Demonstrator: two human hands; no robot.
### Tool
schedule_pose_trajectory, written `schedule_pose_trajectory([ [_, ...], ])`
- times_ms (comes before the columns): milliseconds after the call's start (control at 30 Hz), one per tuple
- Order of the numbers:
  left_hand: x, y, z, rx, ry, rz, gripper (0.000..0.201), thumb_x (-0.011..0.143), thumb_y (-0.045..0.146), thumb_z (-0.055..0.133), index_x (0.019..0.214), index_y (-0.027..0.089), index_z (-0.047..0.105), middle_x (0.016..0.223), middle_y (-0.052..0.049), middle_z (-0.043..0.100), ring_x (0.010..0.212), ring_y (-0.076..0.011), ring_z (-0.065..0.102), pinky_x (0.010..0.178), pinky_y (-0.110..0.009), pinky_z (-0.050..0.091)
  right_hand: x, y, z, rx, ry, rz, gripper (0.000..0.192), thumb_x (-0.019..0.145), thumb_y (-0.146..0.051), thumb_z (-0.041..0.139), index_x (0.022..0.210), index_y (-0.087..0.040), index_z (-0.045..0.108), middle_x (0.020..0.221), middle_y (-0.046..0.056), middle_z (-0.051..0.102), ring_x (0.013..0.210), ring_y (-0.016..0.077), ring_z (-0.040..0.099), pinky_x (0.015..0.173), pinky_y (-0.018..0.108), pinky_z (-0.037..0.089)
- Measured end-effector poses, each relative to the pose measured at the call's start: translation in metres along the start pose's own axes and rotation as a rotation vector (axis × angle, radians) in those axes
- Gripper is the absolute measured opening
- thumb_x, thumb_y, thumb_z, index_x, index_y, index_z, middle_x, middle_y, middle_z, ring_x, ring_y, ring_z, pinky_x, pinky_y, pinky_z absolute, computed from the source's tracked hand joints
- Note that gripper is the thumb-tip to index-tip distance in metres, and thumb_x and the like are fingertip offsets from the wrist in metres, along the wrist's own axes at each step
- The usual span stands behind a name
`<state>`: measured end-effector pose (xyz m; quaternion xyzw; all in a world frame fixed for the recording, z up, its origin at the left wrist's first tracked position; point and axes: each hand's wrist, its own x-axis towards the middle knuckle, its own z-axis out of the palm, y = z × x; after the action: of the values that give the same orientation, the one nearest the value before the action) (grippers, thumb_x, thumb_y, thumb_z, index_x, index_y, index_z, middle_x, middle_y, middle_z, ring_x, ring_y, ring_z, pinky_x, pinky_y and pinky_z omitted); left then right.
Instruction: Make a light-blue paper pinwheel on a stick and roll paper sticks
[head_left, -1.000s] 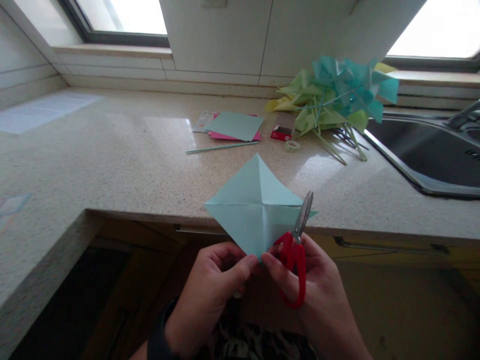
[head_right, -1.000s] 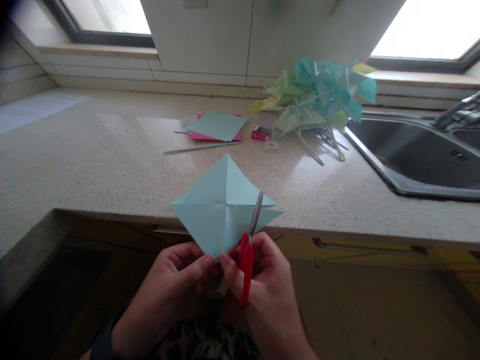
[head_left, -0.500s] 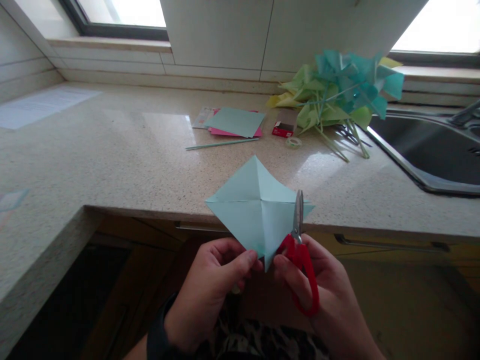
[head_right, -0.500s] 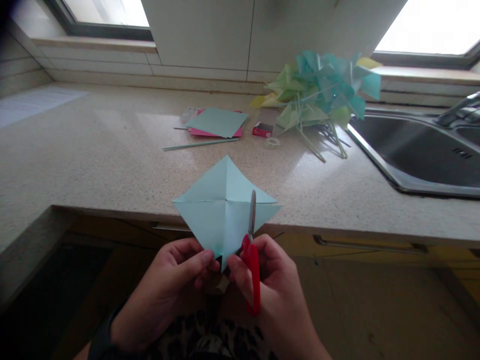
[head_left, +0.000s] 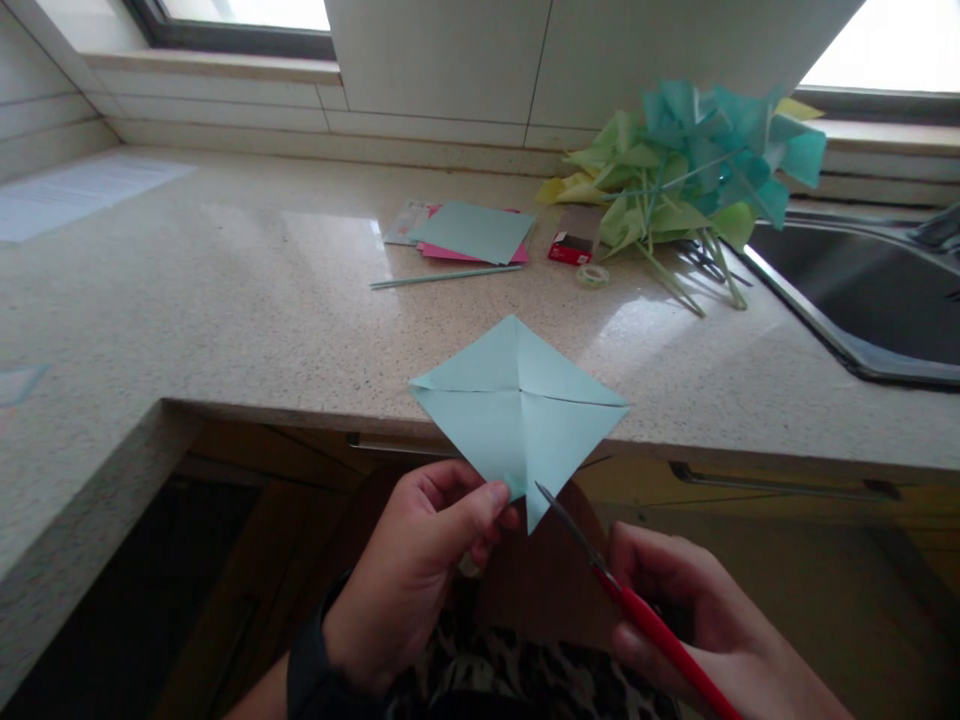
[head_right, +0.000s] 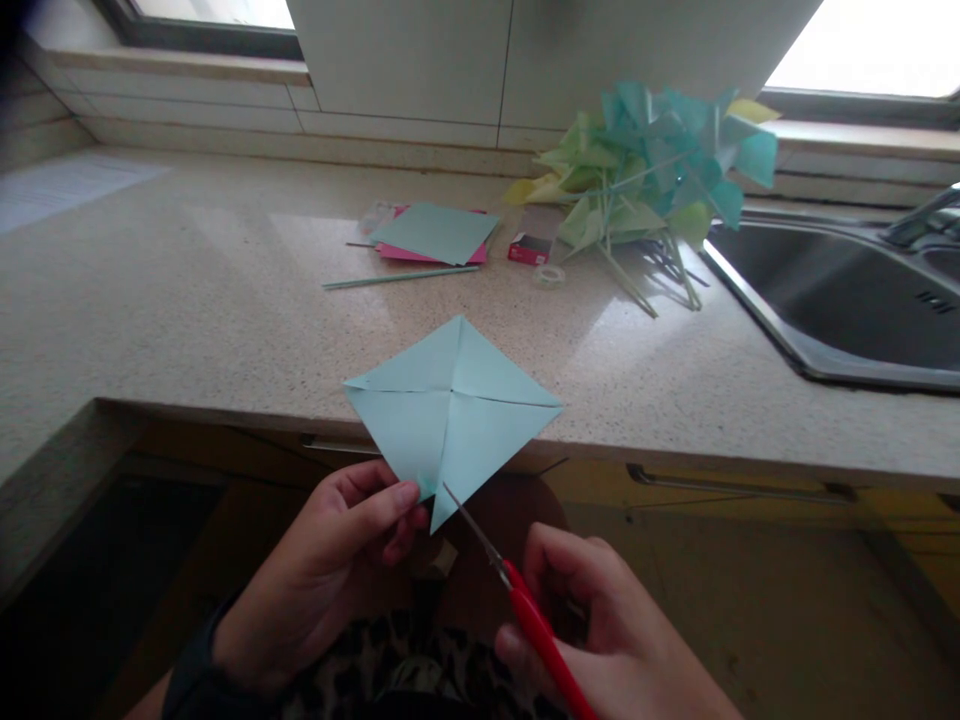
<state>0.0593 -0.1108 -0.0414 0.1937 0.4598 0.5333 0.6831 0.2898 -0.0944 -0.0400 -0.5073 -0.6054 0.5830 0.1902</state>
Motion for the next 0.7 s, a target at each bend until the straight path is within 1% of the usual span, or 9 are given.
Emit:
schedule_pose_trajectory([
  [67,0.000,0.001,0.001,-0.023,0.005,-0.002,0.021,0.078,0.031,0.081,0.072,0.013,0.072,0.064,-0.001,0.064,0.052,-0.0056,0.045,0.051,-0.016,0.035,-0.004,0.000,-0.001,-0.036,0.037,0.026,0.040,0.066,-0.058,0.081,0.068,-0.022,0.063,0.075,0.004,0.062,0.070,0.0200,0.056,0.063,0.031,0.050],
  [133,0.000,0.000,0.001,-0.035,-0.001,-0.003,0.021,0.079,0.030,0.081,0.073,0.013,0.071,0.064,0.000,0.064,0.052,-0.0056,0.045,0.051,-0.016,0.035,-0.006,-0.002,-0.001,-0.054,0.046,0.047,0.041,0.065,-0.059,0.081,0.066,-0.022,0.064,0.074,0.004,0.062,0.069,0.0203,0.057,0.063,0.032,0.050],
  [333,0.001,-0.001,0.001,-0.003,0.000,0.008,0.019,0.081,0.029,0.080,0.073,0.013,0.072,0.065,-0.001,0.065,0.053,-0.0056,0.046,0.051,-0.016,0.036,-0.003,-0.002,-0.004,-0.121,-0.013,0.013,0.036,0.069,-0.053,0.081,0.067,-0.021,0.064,0.076,0.005,0.064,0.070,0.0208,0.059,0.062,0.032,0.051],
  [533,0.002,0.001,0.001,0.018,0.007,0.012,0.019,0.080,0.029,0.080,0.073,0.014,0.072,0.064,0.000,0.064,0.054,-0.0064,0.047,0.053,-0.016,0.038,-0.001,-0.007,-0.003,-0.002,0.014,0.031,0.032,0.065,-0.045,0.086,0.063,-0.021,0.065,0.068,0.002,0.060,0.065,0.0175,0.055,0.056,0.026,0.050],
  [600,0.001,0.001,0.001,0.020,0.010,0.012,0.019,0.080,0.030,0.080,0.073,0.014,0.072,0.064,0.000,0.064,0.054,-0.0063,0.046,0.053,-0.016,0.038,-0.001,-0.010,-0.001,0.008,0.008,0.036,0.032,0.065,-0.044,0.086,0.063,-0.020,0.065,0.066,0.001,0.059,0.063,0.0165,0.054,0.054,0.024,0.047],
  [700,0.001,0.000,0.001,0.024,0.013,0.012,0.019,0.080,0.030,0.079,0.073,0.014,0.072,0.065,0.000,0.065,0.054,-0.0062,0.047,0.053,-0.017,0.038,-0.001,-0.014,0.002,0.004,0.048,0.038,0.034,0.065,-0.044,0.086,0.061,-0.020,0.063,0.066,0.001,0.058,0.063,0.0159,0.053,0.053,0.024,0.046],
])
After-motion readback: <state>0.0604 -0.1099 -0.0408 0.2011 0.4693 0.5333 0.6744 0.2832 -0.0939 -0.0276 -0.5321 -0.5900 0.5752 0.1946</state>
